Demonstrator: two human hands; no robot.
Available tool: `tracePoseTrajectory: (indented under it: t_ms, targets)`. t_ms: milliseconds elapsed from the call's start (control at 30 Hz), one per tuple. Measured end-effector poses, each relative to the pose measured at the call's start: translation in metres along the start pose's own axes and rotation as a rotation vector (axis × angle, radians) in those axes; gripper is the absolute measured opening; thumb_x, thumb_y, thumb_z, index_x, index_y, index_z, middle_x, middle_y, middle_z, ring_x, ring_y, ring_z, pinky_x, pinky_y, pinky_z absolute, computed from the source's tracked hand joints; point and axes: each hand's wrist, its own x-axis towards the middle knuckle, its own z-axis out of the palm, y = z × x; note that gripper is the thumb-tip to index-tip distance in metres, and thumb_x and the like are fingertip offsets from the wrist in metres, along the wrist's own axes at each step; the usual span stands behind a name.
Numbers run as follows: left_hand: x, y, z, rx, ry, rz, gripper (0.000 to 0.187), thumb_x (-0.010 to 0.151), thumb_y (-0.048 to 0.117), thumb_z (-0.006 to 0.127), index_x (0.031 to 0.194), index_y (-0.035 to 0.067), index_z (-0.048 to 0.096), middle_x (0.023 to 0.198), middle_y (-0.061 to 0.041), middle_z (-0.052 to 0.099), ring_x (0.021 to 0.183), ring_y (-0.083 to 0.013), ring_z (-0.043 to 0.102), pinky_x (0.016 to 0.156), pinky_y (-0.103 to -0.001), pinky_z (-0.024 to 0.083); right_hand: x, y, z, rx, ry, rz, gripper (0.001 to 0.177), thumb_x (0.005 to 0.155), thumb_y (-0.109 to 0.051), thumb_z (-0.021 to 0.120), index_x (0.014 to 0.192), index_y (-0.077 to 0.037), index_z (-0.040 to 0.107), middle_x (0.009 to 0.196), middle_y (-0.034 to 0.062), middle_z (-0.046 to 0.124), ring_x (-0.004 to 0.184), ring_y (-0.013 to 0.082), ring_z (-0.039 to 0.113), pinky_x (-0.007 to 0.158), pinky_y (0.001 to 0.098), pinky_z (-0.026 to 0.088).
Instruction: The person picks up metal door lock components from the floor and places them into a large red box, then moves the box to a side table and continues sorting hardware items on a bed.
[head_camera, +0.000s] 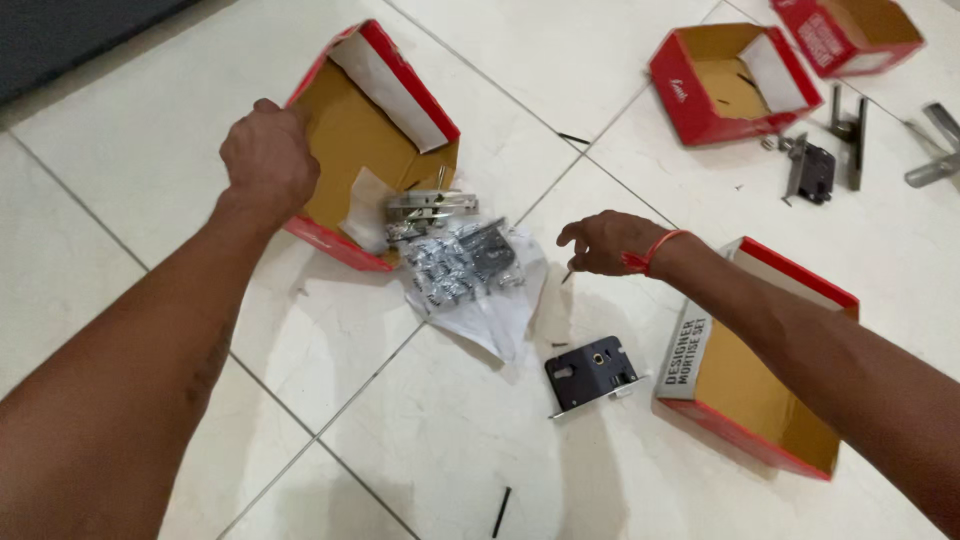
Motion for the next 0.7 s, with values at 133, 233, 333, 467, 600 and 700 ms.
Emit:
tracePoseTrajectory:
  t_ms: [133,233,333,467,600,700]
  targets:
    - [-0.034,-0.07,-0.009,-0.097,-0.147,-0.131,0.041,0.089,0.016,0.072,0.129,0.021,0.072,0.119,-0.016,0.071,0.105,-0.035,0.067,0.091,-0.044,0.053,0.037,-0.056,-0.032,-0.047,0.101,-0.149,0.062,0.091,-0.043,0.068,0.147,-0.021,0.052,0.138,0.0044,0.064,0.129,0.0263,0.06,0.109,0.0407,0.05]
    - [-0.063,-0.093,-0.003,-0.142,-0.456,-0.473,0.037,0.095,0.018,0.066,0.13,0.027,0.072,0.115,-0.013,0.079,0.102,-0.0268,0.077,0.092,-0.038,0.06,0.049,-0.091,-0.027,-0.062,0.165,-0.264,0.078,0.082,-0.048,0.078,0.149,-0.022,0.046,0.15,0.0073,0.049,0.139,0.0275,0.047,0.114,0.0414,0.043]
    - [-0.095,-0.119,0.001,-0.117,-0.509,-0.345,0.041,0.093,0.009,0.058,0.124,0.027,0.078,0.12,-0.01,0.074,0.105,-0.0239,0.072,0.091,-0.038,0.059,0.05,-0.109,0.0,-0.114,0.164,-0.345,0.09,0.078,-0.053,0.083,0.151,-0.021,0.042,0.155,0.0089,0.04,0.142,0.0299,0.04,0.115,0.0417,0.039]
    - [-0.136,-0.134,0.001,-0.005,-0.535,-0.299,0.031,0.1,0.024,0.059,0.126,0.022,0.074,0.122,-0.008,0.076,0.104,-0.0253,0.074,0.091,-0.039,0.059,0.039,-0.098,0.016,-0.18,0.126,-0.368,0.084,0.081,-0.052,0.078,0.151,-0.023,0.044,0.155,0.005,0.043,0.141,0.0277,0.044,0.114,0.041,0.043]
    - [-0.16,-0.131,-0.004,-0.005,-0.488,-0.233,0.043,0.089,0.017,0.066,0.131,0.019,0.069,0.126,-0.011,0.071,0.105,-0.0283,0.073,0.089,-0.041,0.061,0.026,-0.084,0.003,-0.312,0.119,-0.321,0.075,0.086,-0.05,0.073,0.152,-0.026,0.045,0.159,0.0033,0.04,0.14,0.0276,0.046,0.112,0.0419,0.045]
    - [-0.162,-0.117,-0.023,0.002,-0.479,-0.206,0.04,0.091,0.024,0.068,0.131,0.02,0.07,0.128,-0.012,0.07,0.11,-0.0293,0.07,0.093,-0.042,0.058,0.014,-0.072,-0.005,-0.332,0.066,-0.163,0.069,0.088,-0.046,0.071,0.151,-0.029,0.049,0.15,0.0015,0.055,0.137,0.0256,0.054,0.111,0.0411,0.05]
